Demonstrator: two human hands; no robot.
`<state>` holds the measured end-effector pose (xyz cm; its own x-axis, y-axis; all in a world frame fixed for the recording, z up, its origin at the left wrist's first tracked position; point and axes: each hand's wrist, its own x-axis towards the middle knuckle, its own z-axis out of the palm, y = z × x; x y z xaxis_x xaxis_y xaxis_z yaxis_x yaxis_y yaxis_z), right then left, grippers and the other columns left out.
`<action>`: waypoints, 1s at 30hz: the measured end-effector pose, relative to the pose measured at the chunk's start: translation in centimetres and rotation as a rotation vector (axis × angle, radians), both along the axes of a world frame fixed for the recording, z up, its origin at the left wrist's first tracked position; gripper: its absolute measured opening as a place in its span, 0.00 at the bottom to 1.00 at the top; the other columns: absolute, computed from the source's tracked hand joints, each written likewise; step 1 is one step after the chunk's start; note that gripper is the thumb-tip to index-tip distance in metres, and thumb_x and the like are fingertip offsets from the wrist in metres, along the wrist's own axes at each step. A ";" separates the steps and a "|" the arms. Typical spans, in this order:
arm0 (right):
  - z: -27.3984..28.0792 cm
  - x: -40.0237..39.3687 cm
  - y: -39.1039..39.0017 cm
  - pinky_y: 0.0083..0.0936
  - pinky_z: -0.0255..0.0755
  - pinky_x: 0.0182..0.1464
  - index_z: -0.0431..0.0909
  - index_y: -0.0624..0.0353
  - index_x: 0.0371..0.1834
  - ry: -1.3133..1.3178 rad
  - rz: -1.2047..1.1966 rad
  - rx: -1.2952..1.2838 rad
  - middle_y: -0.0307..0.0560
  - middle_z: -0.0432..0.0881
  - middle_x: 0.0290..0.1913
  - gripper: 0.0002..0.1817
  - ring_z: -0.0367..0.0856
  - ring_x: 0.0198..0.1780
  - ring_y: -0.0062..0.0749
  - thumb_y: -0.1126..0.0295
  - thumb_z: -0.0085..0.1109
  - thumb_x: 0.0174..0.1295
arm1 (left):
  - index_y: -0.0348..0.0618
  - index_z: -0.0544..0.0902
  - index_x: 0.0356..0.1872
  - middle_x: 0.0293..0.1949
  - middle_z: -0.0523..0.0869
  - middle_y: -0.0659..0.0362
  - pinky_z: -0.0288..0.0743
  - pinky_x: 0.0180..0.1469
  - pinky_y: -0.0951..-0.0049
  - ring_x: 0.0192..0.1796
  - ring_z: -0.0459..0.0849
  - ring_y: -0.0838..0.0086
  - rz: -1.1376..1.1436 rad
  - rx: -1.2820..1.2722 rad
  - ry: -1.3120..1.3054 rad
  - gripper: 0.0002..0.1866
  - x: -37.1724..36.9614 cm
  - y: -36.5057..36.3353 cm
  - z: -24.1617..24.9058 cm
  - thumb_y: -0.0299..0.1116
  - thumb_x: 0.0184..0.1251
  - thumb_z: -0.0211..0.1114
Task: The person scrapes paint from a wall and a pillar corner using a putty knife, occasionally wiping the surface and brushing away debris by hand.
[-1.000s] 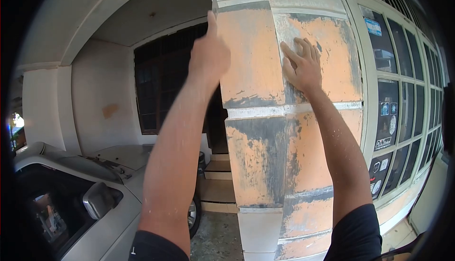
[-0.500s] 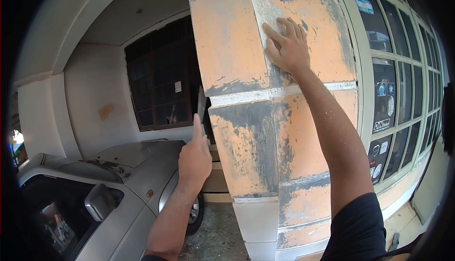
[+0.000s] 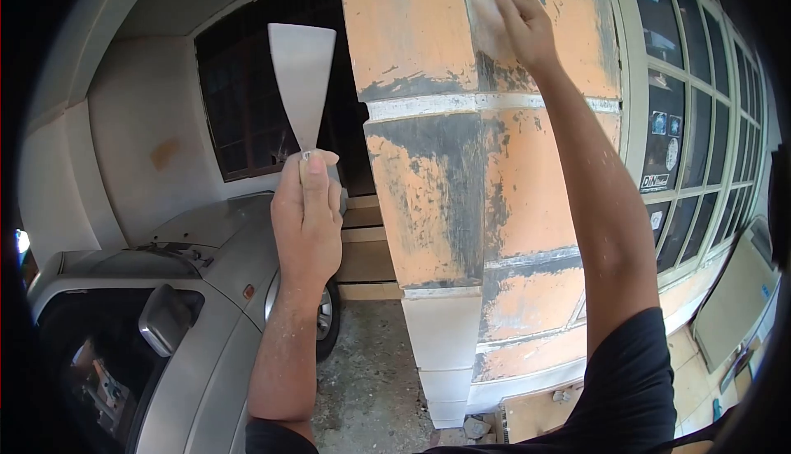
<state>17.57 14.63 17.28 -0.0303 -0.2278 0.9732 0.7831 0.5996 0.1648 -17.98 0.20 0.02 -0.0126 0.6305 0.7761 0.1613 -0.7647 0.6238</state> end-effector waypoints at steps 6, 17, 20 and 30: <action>-9.4 -6.5 -10.0 0.28 0.76 0.47 0.89 0.55 0.63 -0.310 0.178 -0.140 0.44 0.91 0.45 0.20 0.84 0.41 0.27 0.59 0.62 0.75 | 0.38 0.73 0.62 0.46 0.87 0.55 0.83 0.48 0.70 0.43 0.89 0.72 -0.527 -0.041 -0.250 0.21 3.8 -0.3 2.0 0.46 0.93 0.43; -12.3 -9.2 -17.3 0.50 0.84 0.53 0.61 0.63 0.80 -0.338 -0.103 -0.408 0.75 0.75 0.66 0.35 0.84 0.59 0.69 0.67 0.62 0.72 | 0.35 0.80 0.63 0.54 0.84 0.61 0.72 0.57 0.71 0.52 0.78 0.77 -0.508 0.075 -0.170 0.24 12.3 1.0 3.8 0.48 0.91 0.50; -10.6 -7.9 -17.0 0.49 0.84 0.49 0.63 0.63 0.78 -0.336 -0.129 -0.584 0.67 0.84 0.55 0.32 0.88 0.52 0.63 0.66 0.60 0.74 | 0.36 0.80 0.45 0.36 0.83 0.54 0.73 0.49 0.62 0.40 0.79 0.67 -0.137 0.313 0.122 0.22 12.4 2.3 5.1 0.47 0.90 0.52; -10.0 -7.1 -17.6 0.38 0.77 0.36 0.72 0.49 0.80 -0.280 -0.597 -0.514 0.45 0.80 0.35 0.29 0.83 0.34 0.39 0.66 0.63 0.76 | 0.34 0.83 0.45 0.42 0.86 0.54 0.71 0.58 0.64 0.52 0.81 0.62 0.247 0.732 0.075 0.13 9.0 9.6 4.6 0.33 0.84 0.55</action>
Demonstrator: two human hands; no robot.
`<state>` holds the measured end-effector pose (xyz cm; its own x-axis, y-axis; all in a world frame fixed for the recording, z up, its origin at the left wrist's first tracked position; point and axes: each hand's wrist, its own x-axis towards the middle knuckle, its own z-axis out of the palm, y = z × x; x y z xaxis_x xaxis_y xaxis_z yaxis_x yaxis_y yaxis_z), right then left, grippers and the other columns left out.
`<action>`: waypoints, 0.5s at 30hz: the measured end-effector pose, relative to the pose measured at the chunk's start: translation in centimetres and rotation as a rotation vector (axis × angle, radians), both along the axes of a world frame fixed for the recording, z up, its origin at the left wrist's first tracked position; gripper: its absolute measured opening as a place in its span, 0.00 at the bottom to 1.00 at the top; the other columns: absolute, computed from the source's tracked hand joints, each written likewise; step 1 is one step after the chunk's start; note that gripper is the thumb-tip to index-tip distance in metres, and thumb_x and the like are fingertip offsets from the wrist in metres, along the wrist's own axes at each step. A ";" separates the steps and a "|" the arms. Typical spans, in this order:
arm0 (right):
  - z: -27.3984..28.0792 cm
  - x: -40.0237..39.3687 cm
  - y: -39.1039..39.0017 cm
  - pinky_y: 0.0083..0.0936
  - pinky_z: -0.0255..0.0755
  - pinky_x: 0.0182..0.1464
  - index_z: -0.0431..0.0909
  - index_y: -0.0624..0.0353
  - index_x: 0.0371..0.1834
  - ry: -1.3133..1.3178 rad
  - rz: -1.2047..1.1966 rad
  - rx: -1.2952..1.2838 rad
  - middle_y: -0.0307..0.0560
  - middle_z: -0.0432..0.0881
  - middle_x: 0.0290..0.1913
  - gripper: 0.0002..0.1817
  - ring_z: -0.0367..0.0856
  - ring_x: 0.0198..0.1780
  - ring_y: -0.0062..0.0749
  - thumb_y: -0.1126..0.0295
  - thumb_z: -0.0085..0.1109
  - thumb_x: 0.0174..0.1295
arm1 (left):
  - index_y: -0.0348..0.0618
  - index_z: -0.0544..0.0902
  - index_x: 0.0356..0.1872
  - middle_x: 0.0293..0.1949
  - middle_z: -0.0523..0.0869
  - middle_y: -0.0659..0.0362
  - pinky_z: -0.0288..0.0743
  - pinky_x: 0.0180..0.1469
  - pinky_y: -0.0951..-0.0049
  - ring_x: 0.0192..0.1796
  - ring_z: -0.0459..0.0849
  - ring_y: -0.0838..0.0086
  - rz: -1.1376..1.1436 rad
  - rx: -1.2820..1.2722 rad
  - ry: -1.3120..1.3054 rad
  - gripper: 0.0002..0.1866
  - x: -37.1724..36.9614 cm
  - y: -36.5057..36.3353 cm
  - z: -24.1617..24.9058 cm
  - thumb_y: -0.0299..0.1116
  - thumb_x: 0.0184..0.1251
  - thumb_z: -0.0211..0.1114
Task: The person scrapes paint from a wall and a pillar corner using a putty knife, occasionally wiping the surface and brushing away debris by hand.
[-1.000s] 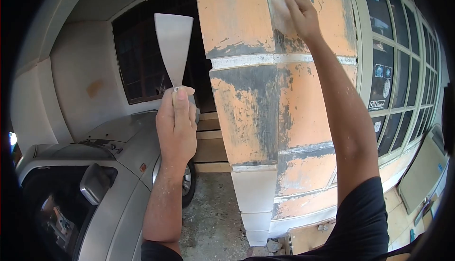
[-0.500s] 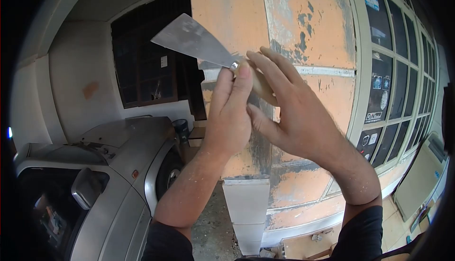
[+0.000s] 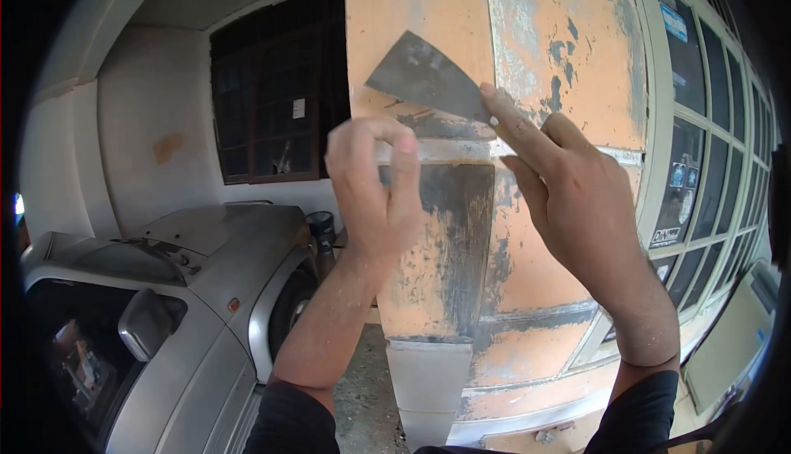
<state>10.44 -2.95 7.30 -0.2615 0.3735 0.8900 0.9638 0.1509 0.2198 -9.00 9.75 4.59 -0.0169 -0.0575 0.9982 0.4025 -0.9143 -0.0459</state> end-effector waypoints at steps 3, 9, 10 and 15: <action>-0.4 -0.3 -0.3 0.36 0.75 0.32 0.76 0.46 0.77 -0.013 -0.163 0.102 0.43 0.77 0.33 0.27 0.81 0.32 0.34 0.65 0.64 0.75 | 0.35 0.80 0.53 0.49 0.85 0.50 0.66 0.65 0.51 0.61 0.77 0.52 0.048 0.180 -0.139 0.14 0.3 3.1 1.0 0.37 0.80 0.60; -1.9 -0.5 -1.1 0.35 0.76 0.31 0.77 0.55 0.66 0.049 -0.069 0.254 0.43 0.82 0.36 0.17 0.83 0.30 0.36 0.66 0.60 0.79 | 0.36 0.69 0.70 0.65 0.75 0.44 0.51 0.80 0.36 0.74 0.66 0.44 0.146 0.355 -0.165 0.28 0.0 4.4 2.9 0.46 0.82 0.57; -1.8 -0.7 -1.4 0.35 0.76 0.32 0.76 0.57 0.65 0.137 0.055 0.217 0.44 0.84 0.37 0.15 0.83 0.30 0.38 0.66 0.58 0.80 | 0.36 0.69 0.70 0.65 0.75 0.44 0.51 0.80 0.36 0.74 0.66 0.44 0.115 0.359 -0.171 0.28 0.0 4.3 2.8 0.46 0.82 0.57; -1.2 -3.2 -1.3 0.29 0.79 0.30 0.71 0.60 0.64 0.608 0.385 0.003 0.49 0.83 0.36 0.17 0.88 0.30 0.31 0.68 0.61 0.78 | 0.38 0.66 0.76 0.72 0.66 0.41 0.49 0.81 0.30 0.81 0.57 0.39 0.313 0.166 -0.179 0.33 0.8 3.5 2.3 0.52 0.83 0.54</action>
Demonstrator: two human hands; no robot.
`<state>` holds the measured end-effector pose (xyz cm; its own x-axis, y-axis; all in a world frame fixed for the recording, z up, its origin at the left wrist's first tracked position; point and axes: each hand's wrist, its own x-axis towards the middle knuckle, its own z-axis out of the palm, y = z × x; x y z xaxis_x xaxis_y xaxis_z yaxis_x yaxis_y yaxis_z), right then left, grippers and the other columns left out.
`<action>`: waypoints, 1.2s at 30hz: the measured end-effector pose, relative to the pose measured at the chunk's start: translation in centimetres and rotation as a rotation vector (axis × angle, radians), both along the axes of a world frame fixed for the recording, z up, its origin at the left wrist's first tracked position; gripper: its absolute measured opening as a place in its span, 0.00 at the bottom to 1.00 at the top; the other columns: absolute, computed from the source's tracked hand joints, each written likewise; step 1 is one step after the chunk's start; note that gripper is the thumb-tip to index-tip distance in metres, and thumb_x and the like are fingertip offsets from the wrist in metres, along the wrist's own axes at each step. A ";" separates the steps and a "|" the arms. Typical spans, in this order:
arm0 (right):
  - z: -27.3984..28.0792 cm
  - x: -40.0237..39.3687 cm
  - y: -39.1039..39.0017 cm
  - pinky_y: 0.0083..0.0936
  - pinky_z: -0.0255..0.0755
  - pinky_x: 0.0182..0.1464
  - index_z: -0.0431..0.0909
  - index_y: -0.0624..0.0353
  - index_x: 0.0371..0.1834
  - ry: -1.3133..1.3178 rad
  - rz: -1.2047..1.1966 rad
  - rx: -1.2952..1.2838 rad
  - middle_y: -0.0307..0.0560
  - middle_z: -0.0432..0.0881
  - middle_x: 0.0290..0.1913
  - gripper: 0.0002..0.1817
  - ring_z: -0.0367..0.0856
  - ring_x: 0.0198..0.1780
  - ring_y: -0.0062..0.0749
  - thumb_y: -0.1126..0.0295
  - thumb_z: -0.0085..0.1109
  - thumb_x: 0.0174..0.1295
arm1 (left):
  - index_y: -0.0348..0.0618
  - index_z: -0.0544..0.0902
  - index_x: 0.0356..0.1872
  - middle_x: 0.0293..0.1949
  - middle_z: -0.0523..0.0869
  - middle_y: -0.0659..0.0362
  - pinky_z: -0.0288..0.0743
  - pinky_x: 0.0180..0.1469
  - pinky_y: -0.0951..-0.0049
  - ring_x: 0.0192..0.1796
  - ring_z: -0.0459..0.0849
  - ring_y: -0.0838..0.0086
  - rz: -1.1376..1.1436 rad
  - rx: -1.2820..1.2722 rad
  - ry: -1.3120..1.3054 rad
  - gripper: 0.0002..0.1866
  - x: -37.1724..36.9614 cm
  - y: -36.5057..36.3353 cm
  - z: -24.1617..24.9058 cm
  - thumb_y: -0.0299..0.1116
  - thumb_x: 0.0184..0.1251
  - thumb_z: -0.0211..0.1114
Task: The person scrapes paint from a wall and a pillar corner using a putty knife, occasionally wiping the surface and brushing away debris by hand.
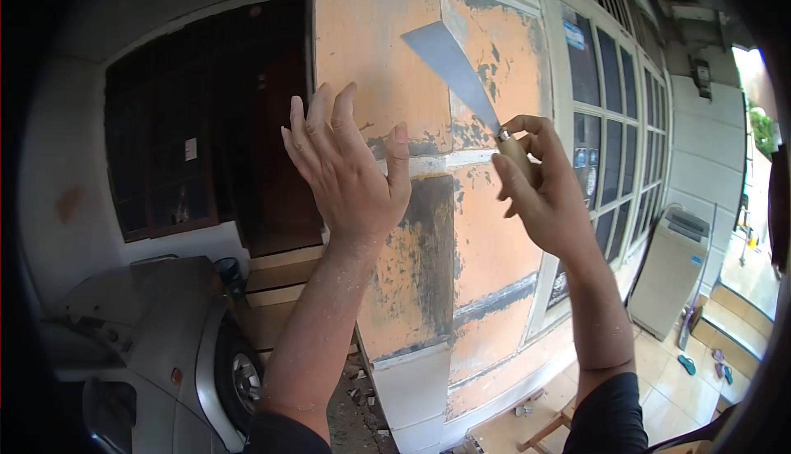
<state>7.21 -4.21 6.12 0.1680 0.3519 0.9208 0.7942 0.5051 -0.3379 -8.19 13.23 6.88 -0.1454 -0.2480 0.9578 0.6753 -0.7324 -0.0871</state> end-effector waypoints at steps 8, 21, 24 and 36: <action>-2.4 -4.7 2.1 0.36 0.82 0.34 0.79 0.58 0.56 -0.046 -0.431 0.251 0.54 0.90 0.32 0.17 0.92 0.32 0.47 0.68 0.72 0.69 | 0.41 0.63 0.79 0.76 0.62 0.42 0.46 0.82 0.29 0.83 0.55 0.40 -0.038 -0.118 -0.017 0.32 0.0 -0.3 -0.2 0.45 0.81 0.57; -2.9 -5.9 5.2 0.53 0.81 0.42 0.74 0.57 0.64 0.057 -0.497 0.312 0.60 0.88 0.47 0.16 0.88 0.44 0.64 0.62 0.55 0.80 | 0.47 0.70 0.76 0.78 0.66 0.44 0.57 0.80 0.33 0.83 0.60 0.44 -0.091 0.027 0.225 0.26 -2.8 -0.3 7.3 0.44 0.84 0.56; -5.5 -6.7 5.8 0.59 0.80 0.44 0.69 0.62 0.63 0.083 -0.454 0.057 0.67 0.88 0.43 0.17 0.87 0.43 0.68 0.61 0.48 0.83 | 0.48 0.68 0.78 0.78 0.68 0.46 0.61 0.78 0.36 0.82 0.63 0.48 0.012 0.085 -0.050 0.28 -2.6 1.4 11.5 0.50 0.86 0.51; 3.9 -6.6 5.4 0.56 0.85 0.48 0.72 0.64 0.52 0.087 -0.520 -0.141 0.67 0.89 0.40 0.17 0.91 0.44 0.66 0.58 0.47 0.83 | 0.46 0.66 0.80 0.67 0.84 0.44 0.77 0.68 0.43 0.67 0.84 0.43 -0.039 -0.499 -0.036 0.34 -1.9 2.1 12.6 0.58 0.87 0.39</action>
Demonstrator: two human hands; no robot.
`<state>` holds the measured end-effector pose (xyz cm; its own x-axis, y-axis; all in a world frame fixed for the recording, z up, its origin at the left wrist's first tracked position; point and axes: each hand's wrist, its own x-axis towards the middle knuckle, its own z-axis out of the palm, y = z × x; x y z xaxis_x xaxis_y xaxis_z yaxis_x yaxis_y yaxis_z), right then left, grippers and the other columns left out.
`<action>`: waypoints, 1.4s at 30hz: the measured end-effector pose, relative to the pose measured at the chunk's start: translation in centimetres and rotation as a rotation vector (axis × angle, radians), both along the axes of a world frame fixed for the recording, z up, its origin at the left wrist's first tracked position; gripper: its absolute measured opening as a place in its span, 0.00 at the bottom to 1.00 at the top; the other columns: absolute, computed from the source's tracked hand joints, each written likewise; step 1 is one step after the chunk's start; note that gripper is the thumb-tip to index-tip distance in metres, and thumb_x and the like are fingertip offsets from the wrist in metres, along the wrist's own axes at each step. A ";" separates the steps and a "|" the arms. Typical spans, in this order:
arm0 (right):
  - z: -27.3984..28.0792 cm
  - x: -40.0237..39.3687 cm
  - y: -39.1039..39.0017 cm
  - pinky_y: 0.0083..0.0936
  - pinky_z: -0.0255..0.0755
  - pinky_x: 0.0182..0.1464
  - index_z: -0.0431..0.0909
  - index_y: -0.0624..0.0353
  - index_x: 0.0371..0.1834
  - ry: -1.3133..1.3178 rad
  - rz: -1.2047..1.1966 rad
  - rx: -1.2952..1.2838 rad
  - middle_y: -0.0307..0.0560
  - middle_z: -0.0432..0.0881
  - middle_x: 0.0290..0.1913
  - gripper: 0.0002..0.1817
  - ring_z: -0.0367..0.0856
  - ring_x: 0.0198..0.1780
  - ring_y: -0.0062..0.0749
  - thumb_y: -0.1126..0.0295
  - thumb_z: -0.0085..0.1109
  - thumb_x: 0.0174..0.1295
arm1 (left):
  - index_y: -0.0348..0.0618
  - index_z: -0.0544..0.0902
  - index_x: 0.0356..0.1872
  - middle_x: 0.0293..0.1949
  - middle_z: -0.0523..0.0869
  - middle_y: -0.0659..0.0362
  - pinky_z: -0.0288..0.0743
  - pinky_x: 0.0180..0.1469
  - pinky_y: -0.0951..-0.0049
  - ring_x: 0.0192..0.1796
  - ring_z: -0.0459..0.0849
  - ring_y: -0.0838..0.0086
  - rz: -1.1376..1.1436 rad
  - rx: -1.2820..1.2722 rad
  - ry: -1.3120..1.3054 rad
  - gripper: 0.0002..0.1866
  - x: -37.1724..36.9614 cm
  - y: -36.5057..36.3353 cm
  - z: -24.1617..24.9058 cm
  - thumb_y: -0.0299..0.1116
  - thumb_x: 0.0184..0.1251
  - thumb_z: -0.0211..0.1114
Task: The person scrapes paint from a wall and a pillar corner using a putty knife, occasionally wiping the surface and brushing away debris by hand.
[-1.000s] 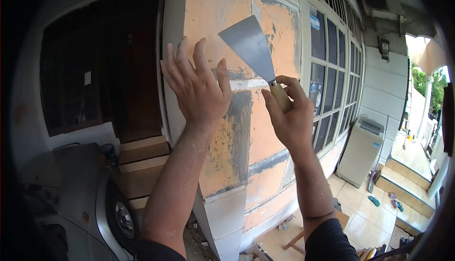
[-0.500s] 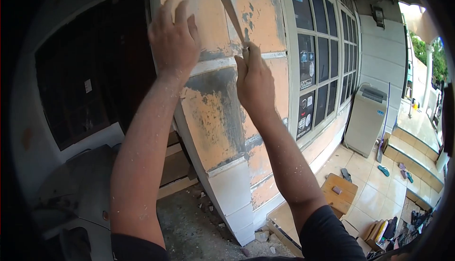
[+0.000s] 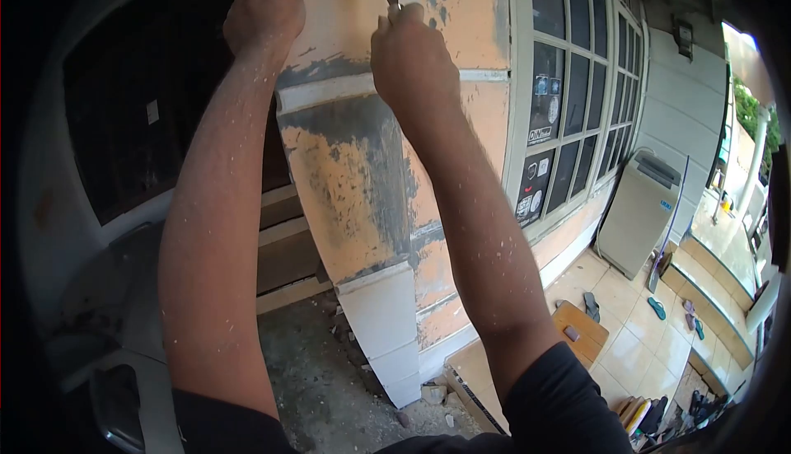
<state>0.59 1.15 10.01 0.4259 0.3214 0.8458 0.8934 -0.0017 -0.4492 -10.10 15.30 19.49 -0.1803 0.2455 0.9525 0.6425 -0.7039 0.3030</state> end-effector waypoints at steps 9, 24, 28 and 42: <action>-4.4 -0.3 -0.8 0.56 0.84 0.45 0.70 0.63 0.51 0.022 -0.024 -0.072 0.68 0.89 0.38 0.14 0.91 0.42 0.66 0.60 0.48 0.82 | 0.46 0.70 0.77 0.66 0.84 0.44 0.77 0.67 0.42 0.68 0.83 0.45 0.023 0.032 -0.084 0.33 0.6 0.1 -0.5 0.58 0.87 0.39; -0.7 -0.4 -2.6 0.48 0.85 0.54 0.72 0.66 0.54 -0.023 -0.005 -0.122 0.66 0.91 0.46 0.11 0.93 0.49 0.58 0.68 0.49 0.79 | 0.45 0.72 0.75 0.63 0.87 0.45 0.77 0.67 0.44 0.67 0.84 0.45 0.002 -0.033 -0.094 0.34 0.7 -0.7 -0.8 0.60 0.87 0.39; 5.6 -0.2 -2.5 0.52 0.84 0.56 0.75 0.68 0.55 -0.104 -0.088 -0.067 0.66 0.90 0.50 0.12 0.92 0.52 0.60 0.72 0.47 0.78 | 0.45 0.72 0.73 0.65 0.84 0.45 0.81 0.65 0.45 0.65 0.86 0.48 -0.010 -0.002 -0.063 0.33 0.0 -0.2 -0.8 0.61 0.86 0.42; -10.8 4.4 -3.7 0.45 0.79 0.47 0.78 0.71 0.43 0.306 0.578 0.009 0.65 0.89 0.37 0.27 0.89 0.39 0.58 0.51 0.51 0.83 | 0.47 0.77 0.70 0.63 0.87 0.48 0.79 0.66 0.46 0.66 0.85 0.48 -0.030 -0.028 -0.119 0.33 0.3 0.2 -0.7 0.60 0.87 0.37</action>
